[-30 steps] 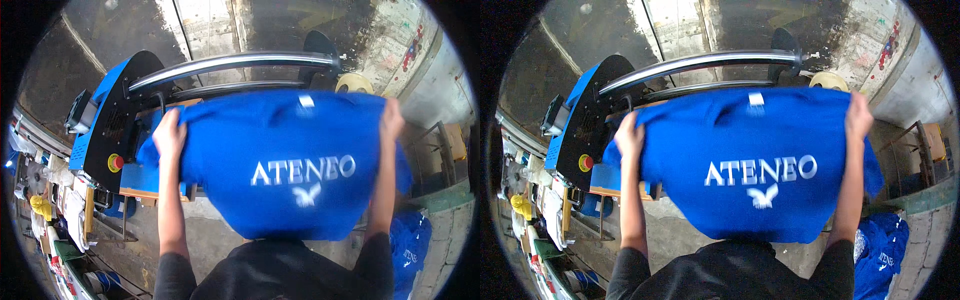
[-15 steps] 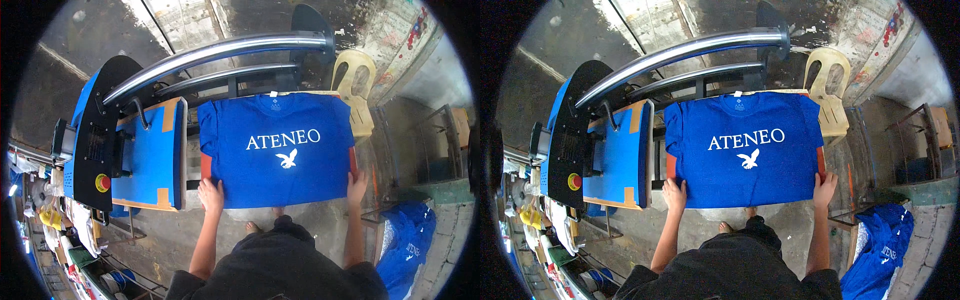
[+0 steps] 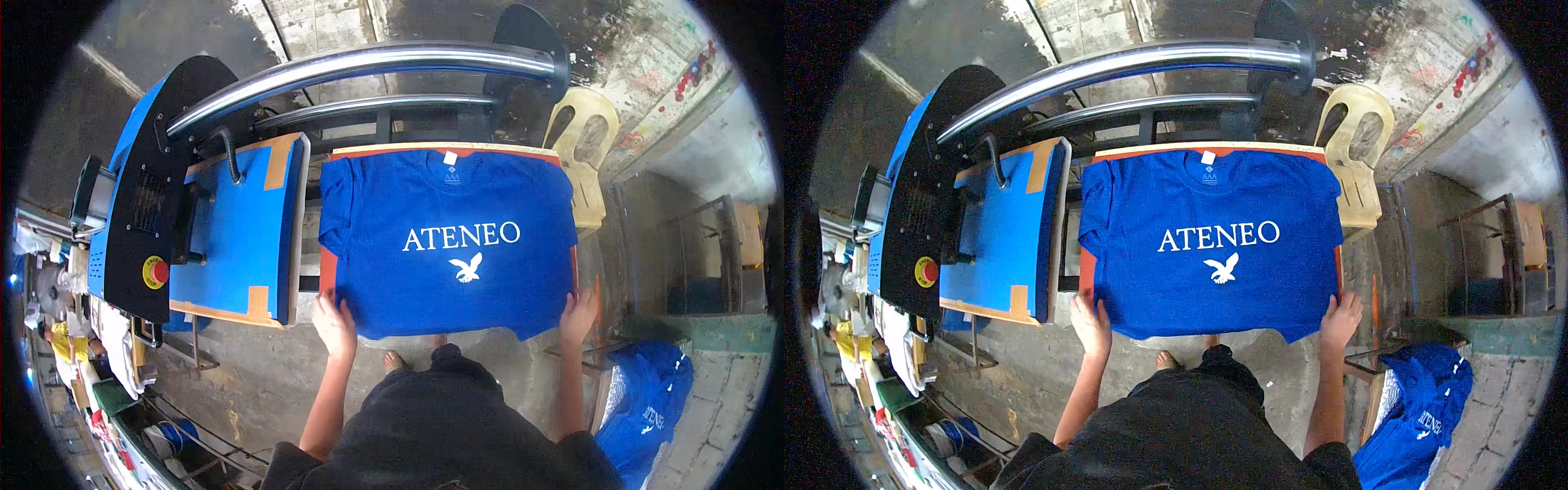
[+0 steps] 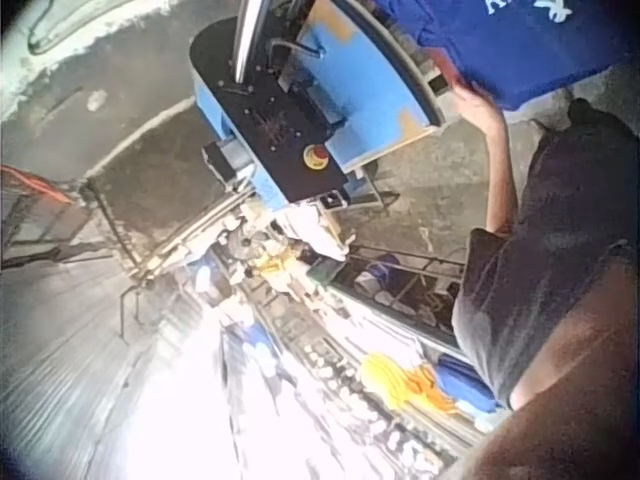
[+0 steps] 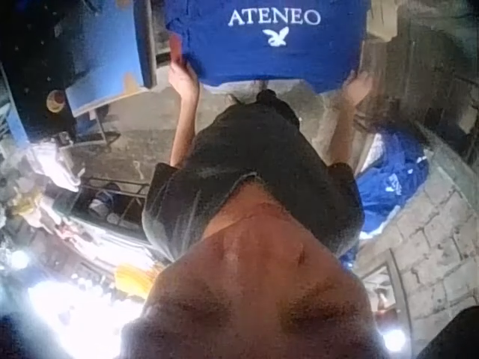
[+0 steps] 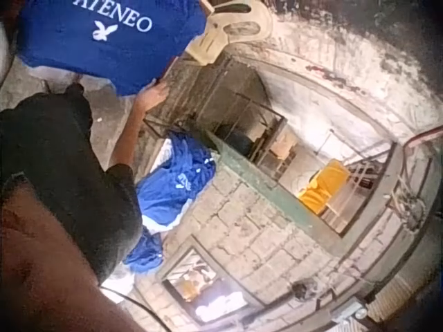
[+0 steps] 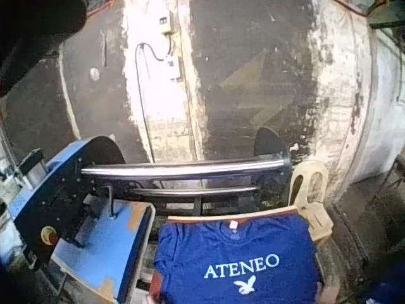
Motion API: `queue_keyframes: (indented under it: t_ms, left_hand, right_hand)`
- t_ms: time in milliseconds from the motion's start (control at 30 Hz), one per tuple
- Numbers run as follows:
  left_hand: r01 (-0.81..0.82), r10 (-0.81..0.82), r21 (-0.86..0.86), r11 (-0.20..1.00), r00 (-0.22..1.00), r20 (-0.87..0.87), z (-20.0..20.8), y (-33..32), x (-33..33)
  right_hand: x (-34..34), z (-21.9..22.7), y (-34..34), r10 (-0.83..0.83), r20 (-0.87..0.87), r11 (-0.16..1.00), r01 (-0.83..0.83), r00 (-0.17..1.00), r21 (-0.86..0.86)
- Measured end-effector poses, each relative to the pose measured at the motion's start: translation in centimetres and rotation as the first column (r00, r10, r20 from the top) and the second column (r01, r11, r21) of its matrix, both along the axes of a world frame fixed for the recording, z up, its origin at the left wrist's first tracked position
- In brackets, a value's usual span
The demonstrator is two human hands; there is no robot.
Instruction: The recorder is operating a heat press machine to print logos onto white and blue t-shirts in a factory setting.
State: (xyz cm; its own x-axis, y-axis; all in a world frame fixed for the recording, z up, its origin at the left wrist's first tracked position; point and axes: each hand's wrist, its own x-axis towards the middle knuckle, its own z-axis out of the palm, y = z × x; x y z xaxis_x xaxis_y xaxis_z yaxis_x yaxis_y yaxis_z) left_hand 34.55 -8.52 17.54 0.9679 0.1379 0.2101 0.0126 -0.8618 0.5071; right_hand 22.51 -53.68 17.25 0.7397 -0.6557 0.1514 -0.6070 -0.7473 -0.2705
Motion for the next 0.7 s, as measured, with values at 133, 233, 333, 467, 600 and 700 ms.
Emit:
queue_keyframes:
  t_ms: [133,233,333,467,600,700]
  left_hand:
    - [0.338,-0.334,-0.005,0.941,0.931,0.147,2.7,-5.8,4.0]
    - [0.477,-0.478,0.019,0.879,0.878,0.039,1.2,-11.5,7.7]
    - [0.432,-0.434,0.289,0.854,0.899,-0.06,-1.9,-13.2,12.9]
    - [0.295,-0.326,0.324,0.899,0.945,0.042,-3.6,-9.9,19.8]
    - [0.159,-0.159,0.374,0.914,0.987,-0.031,-2.2,-9.0,23.8]
    - [0.132,-0.115,0.389,0.912,0.991,-0.067,-1.5,-8.1,26.2]
  right_hand:
    - [7.8,2.3,7.4,0.377,0.265,0.926,-0.371,0.887,-0.075]
    - [13.7,2.5,13.2,0.764,0.237,0.62,-0.784,0.6,-0.012]
    - [17.8,0.0,12.3,0.852,0.036,0.522,-0.84,0.523,-0.148]
    - [24.1,-0.6,4.0,0.696,-0.077,0.664,-0.681,0.714,-0.308]
    - [27.6,-1.3,-2.1,0.52,-0.113,0.807,-0.531,0.847,-0.26]
    - [28.0,-0.2,-1.5,0.51,-0.127,0.82,-0.525,0.851,-0.229]
